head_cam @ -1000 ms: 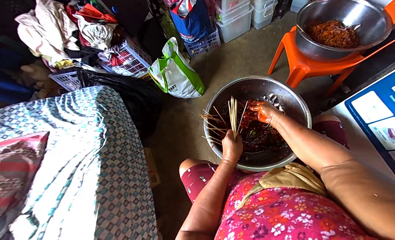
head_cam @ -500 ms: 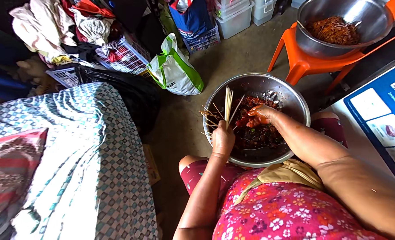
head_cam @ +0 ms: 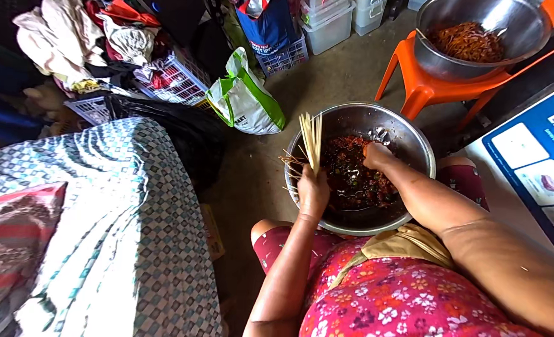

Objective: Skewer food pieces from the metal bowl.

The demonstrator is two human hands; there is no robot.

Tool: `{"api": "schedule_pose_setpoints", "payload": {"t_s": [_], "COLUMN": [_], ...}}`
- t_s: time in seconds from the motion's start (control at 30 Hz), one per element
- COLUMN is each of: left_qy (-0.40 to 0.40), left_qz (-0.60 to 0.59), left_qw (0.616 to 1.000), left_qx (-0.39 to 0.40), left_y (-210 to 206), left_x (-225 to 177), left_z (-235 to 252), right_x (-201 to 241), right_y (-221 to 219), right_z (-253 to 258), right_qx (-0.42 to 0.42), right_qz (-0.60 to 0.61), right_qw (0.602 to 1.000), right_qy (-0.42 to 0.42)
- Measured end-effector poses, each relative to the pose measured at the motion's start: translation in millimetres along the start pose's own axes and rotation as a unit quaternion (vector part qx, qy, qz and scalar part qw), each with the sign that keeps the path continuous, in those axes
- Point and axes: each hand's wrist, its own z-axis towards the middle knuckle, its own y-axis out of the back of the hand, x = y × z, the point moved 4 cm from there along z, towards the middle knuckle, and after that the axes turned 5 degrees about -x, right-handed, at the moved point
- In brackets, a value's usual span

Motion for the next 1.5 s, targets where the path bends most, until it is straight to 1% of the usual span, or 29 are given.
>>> {"api": "schedule_pose_setpoints", "payload": {"t_s": [0.1, 0.17, 0.23, 0.3, 0.33, 0.37, 0.4, 0.47, 0.5, 0.53, 0.6, 0.7, 0.8, 0.93, 1.03, 1.1, 1.23, 1.4, 1.43, 1.5], "left_qy": [0.026, 0.044, 0.068, 0.088, 0.09, 0.089, 0.084, 0.069, 0.06, 0.051, 0.041, 0.039, 0.042, 0.051, 0.051, 0.05, 0.051, 0.05, 0.054, 0.065], "left_qz": [-0.071, -0.084, -0.105, -0.129, -0.127, -0.119, -0.107, -0.072, -0.057, -0.046, -0.04, -0.056, -0.062, -0.051, -0.044, -0.042, -0.034, -0.035, -0.049, -0.077], "left_qw": [0.994, 0.989, 0.984, 0.982, 0.983, 0.985, 0.987, 0.992, 0.993, 0.994, 0.995, 0.995, 0.994, 0.993, 0.993, 0.993, 0.994, 0.996, 0.995, 0.993], "left_qx": [0.08, 0.116, 0.124, 0.105, 0.097, 0.092, 0.086, 0.08, 0.08, 0.079, 0.077, 0.076, 0.085, 0.096, 0.098, 0.096, 0.093, 0.069, 0.061, 0.055], "left_y": [-39.2, -54.0, -60.8, -61.6, -60.2, -58.6, -56.6, -53.1, -52.1, -51.2, -49.6, -48.9, -48.6, -49.0, -48.8, -48.5, -47.7, -48.4, -49.2, -51.8], "left_x": [14.9, 24.0, 34.2, 41.9, 43.2, 43.2, 42.0, 38.3, 36.8, 35.3, 32.4, 30.3, 27.8, 26.6, 26.6, 26.3, 24.7, 24.1, 25.8, 29.8], "left_z": [-8.8, -12.0, -8.7, -3.5, -2.3, -2.1, -2.6, -4.6, -5.3, -5.8, -6.6, -7.5, -8.1, -8.6, -8.2, -8.3, -8.9, -10.7, -10.7, -9.8], "right_x": [8.8, 12.4, 5.8, -4.1, -4.0, -0.9, 2.7, 6.2, 6.5, 6.5, 8.7, 8.4, 10.3, 13.6, 13.4, 16.2, 22.1, 28.3, 29.3, 35.4], "right_y": [-12.4, -20.0, -26.6, -32.2, -29.9, -25.0, -20.4, -16.0, -15.6, -15.5, -12.1, -10.7, -7.9, -9.8, -18.5, -18.1, -12.5, -21.5, -24.8, -27.0], "right_z": [-12.1, -8.9, 7.3, 27.8, 29.8, 25.8, 19.8, 12.6, 11.4, 11.1, 8.2, 9.2, 5.7, -0.1, 6.0, 2.6, -10.0, -16.8, -17.6, -27.4], "right_qx": [0.049, 0.068, 0.054, 0.006, -0.003, 0.006, 0.025, 0.058, 0.069, 0.078, 0.094, 0.086, 0.069, 0.075, 0.099, 0.101, 0.116, 0.157, 0.174, 0.216], "right_qz": [-0.067, -0.063, -0.014, 0.095, 0.169, 0.253, 0.338, 0.48, 0.529, 0.565, 0.612, 0.67, 0.702, 0.715, 0.734, 0.738, 0.73, 0.72, 0.706, 0.662], "right_qw": [0.996, 0.995, 0.997, 0.993, 0.984, 0.966, 0.94, 0.875, 0.846, 0.821, 0.785, 0.735, 0.703, 0.682, 0.662, 0.658, 0.667, 0.669, 0.68, 0.714], "right_qy": [0.01, 0.033, 0.057, 0.065, 0.062, 0.056, 0.041, 0.01, -0.002, -0.01, -0.025, -0.052, -0.092, -0.13, -0.114, -0.107, -0.096, -0.097, -0.09, -0.067]}}
